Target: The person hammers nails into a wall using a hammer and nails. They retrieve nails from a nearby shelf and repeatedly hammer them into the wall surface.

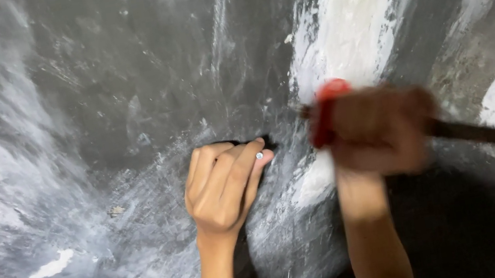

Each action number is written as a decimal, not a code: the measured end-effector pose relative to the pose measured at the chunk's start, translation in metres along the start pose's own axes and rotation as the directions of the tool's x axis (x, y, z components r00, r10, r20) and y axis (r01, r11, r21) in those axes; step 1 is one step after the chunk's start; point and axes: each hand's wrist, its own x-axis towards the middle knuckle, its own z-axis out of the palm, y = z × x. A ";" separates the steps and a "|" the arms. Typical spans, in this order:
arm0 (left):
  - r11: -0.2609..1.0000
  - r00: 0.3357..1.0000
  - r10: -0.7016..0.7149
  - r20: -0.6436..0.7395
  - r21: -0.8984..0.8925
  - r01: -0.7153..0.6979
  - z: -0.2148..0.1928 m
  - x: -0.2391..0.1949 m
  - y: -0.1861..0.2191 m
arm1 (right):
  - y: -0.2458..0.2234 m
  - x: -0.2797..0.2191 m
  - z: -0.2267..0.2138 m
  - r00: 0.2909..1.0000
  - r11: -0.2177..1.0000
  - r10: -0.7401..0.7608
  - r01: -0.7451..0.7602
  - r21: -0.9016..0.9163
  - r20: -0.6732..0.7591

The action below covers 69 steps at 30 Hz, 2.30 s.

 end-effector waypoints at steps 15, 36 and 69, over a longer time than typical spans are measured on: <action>0.999 0.999 -0.032 0.019 -0.031 0.033 -0.003 -0.001 0.003 | 0.010 -0.008 -0.006 0.997 0.996 0.041 -0.046 0.080 0.062; 1.000 1.000 -0.017 0.010 -0.015 0.017 -0.007 0.000 0.004 | -0.074 -0.040 0.002 0.750 0.747 0.657 -0.632 0.206 -0.081; 0.876 0.995 0.098 0.002 -0.474 -0.085 0.037 -0.013 0.045 | -0.164 -0.077 0.048 0.389 0.156 0.820 -0.857 0.492 0.419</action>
